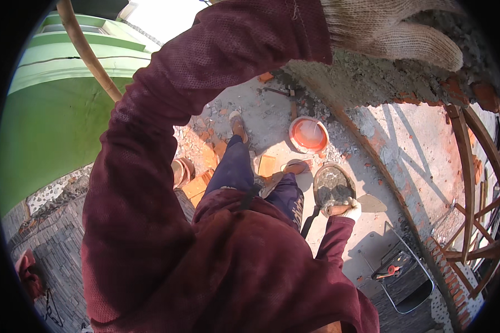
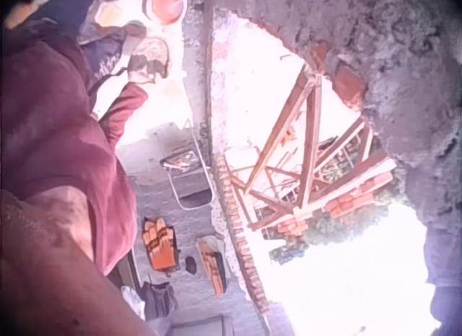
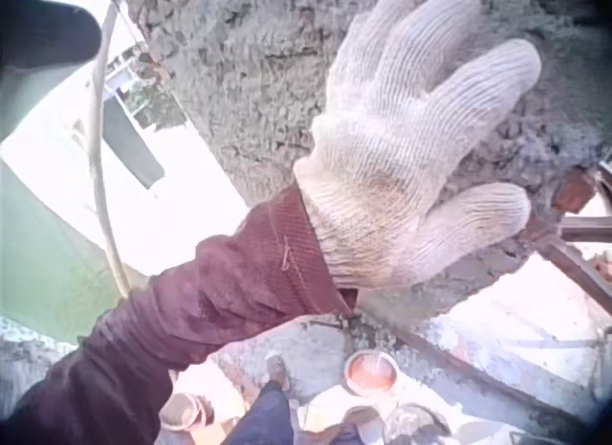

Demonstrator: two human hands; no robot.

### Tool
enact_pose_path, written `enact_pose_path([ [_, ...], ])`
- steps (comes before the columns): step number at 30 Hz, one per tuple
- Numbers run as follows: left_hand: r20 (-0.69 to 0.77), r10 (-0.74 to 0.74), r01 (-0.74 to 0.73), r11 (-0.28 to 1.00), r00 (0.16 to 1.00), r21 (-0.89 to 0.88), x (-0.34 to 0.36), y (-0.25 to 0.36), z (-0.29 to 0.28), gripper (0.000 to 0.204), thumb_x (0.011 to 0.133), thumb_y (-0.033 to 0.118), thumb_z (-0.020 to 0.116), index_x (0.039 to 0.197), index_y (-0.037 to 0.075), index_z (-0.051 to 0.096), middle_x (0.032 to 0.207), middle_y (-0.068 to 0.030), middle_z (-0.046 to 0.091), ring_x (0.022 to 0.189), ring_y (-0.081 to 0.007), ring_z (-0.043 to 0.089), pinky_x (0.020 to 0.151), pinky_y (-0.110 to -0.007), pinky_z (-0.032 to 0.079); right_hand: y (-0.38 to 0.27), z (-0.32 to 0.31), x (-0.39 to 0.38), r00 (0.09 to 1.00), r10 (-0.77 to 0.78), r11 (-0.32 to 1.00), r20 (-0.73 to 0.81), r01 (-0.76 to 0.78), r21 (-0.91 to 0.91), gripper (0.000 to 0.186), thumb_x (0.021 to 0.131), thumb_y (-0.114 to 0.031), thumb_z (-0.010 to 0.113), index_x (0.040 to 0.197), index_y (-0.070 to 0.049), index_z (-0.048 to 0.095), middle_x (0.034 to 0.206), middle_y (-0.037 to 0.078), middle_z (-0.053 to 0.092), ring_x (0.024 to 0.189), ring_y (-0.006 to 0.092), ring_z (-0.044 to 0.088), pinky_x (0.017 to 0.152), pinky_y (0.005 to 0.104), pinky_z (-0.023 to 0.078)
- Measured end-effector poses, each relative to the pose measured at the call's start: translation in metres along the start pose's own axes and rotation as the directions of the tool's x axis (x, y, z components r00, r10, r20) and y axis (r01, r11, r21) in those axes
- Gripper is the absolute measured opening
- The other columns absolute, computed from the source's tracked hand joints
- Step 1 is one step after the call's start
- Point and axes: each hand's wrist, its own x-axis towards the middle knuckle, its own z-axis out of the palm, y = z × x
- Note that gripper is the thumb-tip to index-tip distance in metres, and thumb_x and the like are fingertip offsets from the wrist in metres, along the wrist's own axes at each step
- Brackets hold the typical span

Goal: The person scoops mortar from a bucket with a trowel and spreads it on a partially built brick wall. They place bricks onto the mortar, tap them into position, and scrape off excess mortar. The person repeats this process to extend the wall.

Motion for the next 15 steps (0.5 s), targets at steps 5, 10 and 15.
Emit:
enact_pose_path([
  [5, 0.651, -0.397, 0.640, 0.747, 0.647, -0.180, -0.212, -0.019, -0.117, 0.033, 0.091, 0.036, 0.073, 0.110, 0.009, 0.076, 0.110, -0.0121, 0.074, 0.105, -0.0354, 0.069, 0.093, -0.047, 0.055, 0.062, 0.063, -0.012, 0.992, -0.097, 0.951, 0.082, 0.116, -0.285, 0.037, 0.078, -0.029, 0.067, 0.109, -0.011, 0.057, 0.092, 0.014, 0.059, 0.071, 0.0352, 0.061, 0.064, 0.0527, 0.057],
  [10, 0.954, -0.290, 0.816, 0.533, -0.071, 0.223, -0.468, 0.046, -0.210, 0.039, 0.088, 0.040, 0.068, 0.117, 0.017, 0.078, 0.126, -0.0102, 0.070, 0.124, -0.0334, 0.061, 0.106, -0.051, 0.047, 0.136, 0.179, -0.025, 0.989, -0.025, 0.792, 0.148, 0.110, -0.601, 0.024, 0.085, -0.023, 0.066, 0.103, -0.010, 0.060, 0.086, 0.007, 0.058, 0.073, 0.0293, 0.062, 0.068, 0.0460, 0.055],
  [15, 0.930, -0.368, 0.901, 0.400, -0.011, 0.169, -0.553, 0.100, -0.252, 0.027, 0.083, 0.032, 0.073, 0.107, 0.023, 0.082, 0.125, -0.0078, 0.072, 0.128, -0.0324, 0.061, 0.105, -0.053, 0.046, 0.204, 0.314, -0.012, 0.923, 0.025, 0.597, 0.384, 0.294, -0.746, 0.012, 0.090, -0.016, 0.063, 0.083, -0.009, 0.057, 0.065, 0.003, 0.052, 0.054, 0.0204, 0.049, 0.071, 0.0435, 0.056],
])
